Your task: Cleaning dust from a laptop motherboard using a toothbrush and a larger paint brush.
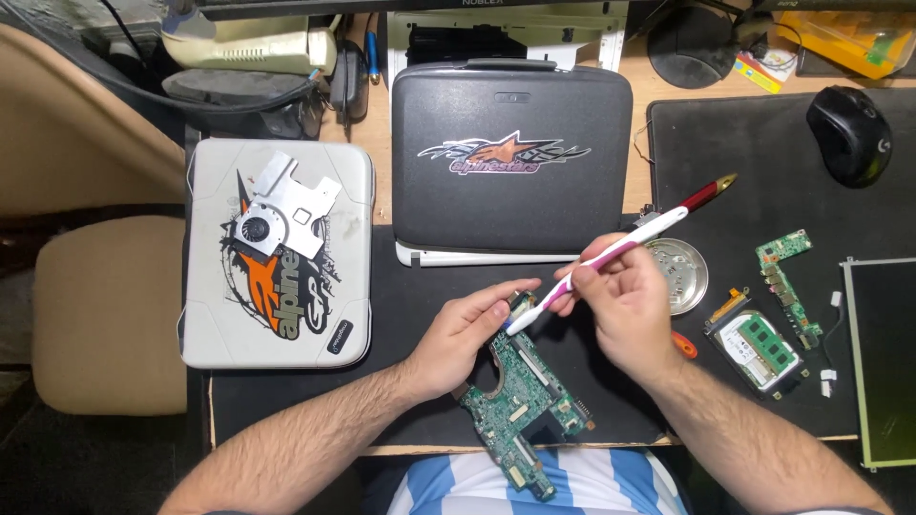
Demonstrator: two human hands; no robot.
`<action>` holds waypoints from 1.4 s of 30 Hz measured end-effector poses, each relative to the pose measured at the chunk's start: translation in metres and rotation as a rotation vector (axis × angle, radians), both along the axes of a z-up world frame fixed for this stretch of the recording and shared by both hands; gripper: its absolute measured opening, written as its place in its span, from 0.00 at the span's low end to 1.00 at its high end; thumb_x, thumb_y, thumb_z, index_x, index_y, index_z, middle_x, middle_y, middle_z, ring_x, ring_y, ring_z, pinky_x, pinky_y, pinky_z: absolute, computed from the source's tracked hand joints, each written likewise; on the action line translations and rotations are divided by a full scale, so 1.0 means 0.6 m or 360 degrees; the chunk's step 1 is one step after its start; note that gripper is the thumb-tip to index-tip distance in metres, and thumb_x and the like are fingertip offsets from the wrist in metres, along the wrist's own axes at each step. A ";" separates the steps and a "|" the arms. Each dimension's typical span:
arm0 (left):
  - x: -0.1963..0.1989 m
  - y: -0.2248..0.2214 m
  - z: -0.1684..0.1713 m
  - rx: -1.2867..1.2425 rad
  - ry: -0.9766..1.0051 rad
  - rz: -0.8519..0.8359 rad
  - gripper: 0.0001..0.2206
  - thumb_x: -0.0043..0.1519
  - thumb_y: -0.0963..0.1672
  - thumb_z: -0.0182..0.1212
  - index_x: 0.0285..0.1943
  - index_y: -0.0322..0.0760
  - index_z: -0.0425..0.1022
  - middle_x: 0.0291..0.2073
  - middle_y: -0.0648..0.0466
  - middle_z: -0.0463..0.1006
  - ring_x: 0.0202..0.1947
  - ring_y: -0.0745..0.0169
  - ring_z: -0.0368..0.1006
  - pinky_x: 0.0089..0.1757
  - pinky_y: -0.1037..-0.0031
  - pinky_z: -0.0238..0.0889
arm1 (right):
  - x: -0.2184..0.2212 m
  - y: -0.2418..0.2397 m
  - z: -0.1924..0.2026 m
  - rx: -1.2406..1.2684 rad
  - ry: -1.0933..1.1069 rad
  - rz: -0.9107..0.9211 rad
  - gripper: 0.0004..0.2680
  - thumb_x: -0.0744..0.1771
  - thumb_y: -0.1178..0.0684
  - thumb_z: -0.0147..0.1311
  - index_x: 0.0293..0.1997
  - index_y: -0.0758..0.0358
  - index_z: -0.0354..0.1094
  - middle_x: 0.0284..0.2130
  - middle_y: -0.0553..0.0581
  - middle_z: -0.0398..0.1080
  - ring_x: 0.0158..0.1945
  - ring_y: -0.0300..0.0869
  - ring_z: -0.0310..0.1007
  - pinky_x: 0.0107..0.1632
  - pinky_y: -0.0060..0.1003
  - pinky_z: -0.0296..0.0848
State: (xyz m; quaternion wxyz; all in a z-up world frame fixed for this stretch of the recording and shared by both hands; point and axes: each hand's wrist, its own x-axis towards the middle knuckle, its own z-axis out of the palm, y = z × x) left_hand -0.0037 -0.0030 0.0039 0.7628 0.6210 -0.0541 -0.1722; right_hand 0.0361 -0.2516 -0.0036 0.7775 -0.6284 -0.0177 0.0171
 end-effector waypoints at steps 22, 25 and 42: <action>0.006 0.005 -0.016 -0.0011 -0.0019 -0.0014 0.21 0.86 0.43 0.53 0.85 0.33 0.81 0.75 0.40 0.87 0.77 0.49 0.77 0.73 0.47 0.70 | 0.026 -0.020 -0.004 -0.0041 -0.0046 -0.0041 0.11 0.77 0.60 0.62 0.62 0.74 0.64 0.41 0.75 0.84 0.33 0.51 0.91 0.35 0.40 0.94; 0.004 0.004 -0.017 -0.0015 -0.0024 0.0004 0.21 0.86 0.43 0.53 0.85 0.32 0.81 0.75 0.40 0.87 0.77 0.49 0.77 0.73 0.48 0.71 | 0.028 -0.028 0.013 0.0030 -0.0069 -0.0163 0.09 0.79 0.59 0.58 0.64 0.73 0.62 0.42 0.74 0.83 0.34 0.48 0.90 0.37 0.35 0.94; 0.006 0.002 -0.014 0.0028 -0.0026 0.0010 0.21 0.86 0.43 0.54 0.85 0.34 0.81 0.78 0.42 0.85 0.80 0.50 0.73 0.75 0.47 0.68 | 0.023 -0.013 -0.012 -0.0039 -0.0037 -0.0032 0.10 0.77 0.60 0.61 0.62 0.73 0.64 0.41 0.75 0.84 0.33 0.52 0.91 0.35 0.41 0.94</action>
